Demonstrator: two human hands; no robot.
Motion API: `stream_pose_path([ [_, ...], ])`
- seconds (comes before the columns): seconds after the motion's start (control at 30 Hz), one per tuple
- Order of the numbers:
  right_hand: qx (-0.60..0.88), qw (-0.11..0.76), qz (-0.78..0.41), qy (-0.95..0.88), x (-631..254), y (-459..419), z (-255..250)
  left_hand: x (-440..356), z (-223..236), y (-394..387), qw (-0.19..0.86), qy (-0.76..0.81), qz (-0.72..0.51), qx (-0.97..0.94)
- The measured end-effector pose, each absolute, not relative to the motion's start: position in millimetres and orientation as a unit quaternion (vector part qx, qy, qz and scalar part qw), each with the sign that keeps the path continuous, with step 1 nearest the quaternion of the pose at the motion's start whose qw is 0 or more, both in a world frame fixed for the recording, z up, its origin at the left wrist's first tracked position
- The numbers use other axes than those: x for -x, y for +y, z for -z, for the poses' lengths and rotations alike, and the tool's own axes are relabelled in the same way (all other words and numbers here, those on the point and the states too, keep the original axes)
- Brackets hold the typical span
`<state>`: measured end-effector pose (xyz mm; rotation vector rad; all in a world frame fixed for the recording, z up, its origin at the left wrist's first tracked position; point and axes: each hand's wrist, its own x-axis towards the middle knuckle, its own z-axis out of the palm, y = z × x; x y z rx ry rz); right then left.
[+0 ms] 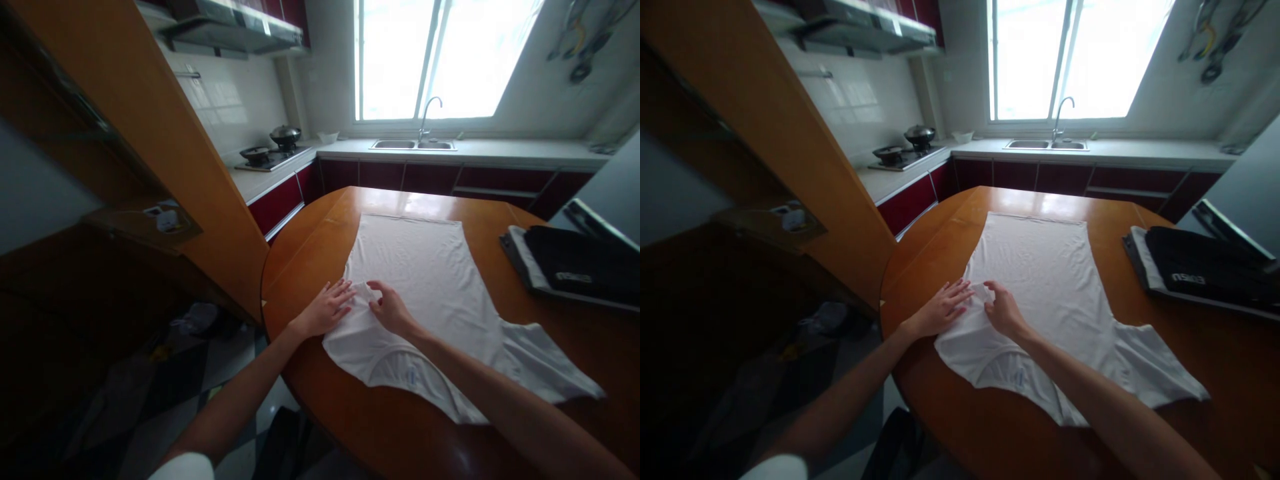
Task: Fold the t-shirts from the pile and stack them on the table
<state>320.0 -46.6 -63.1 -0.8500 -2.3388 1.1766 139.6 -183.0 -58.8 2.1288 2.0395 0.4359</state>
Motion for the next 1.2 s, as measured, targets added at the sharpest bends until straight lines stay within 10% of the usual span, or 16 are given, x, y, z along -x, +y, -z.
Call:
stream_pose_path([
  [0.3,0.262,0.162,-0.162,-0.937,-337,-61,44,-144,55,-179,0.047,0.682,-0.151,-0.714],
  [1.2,0.102,0.093,-0.189,-0.972,-376,-101,63,-123,64,-87,0.159,0.617,-0.328,-0.698],
])
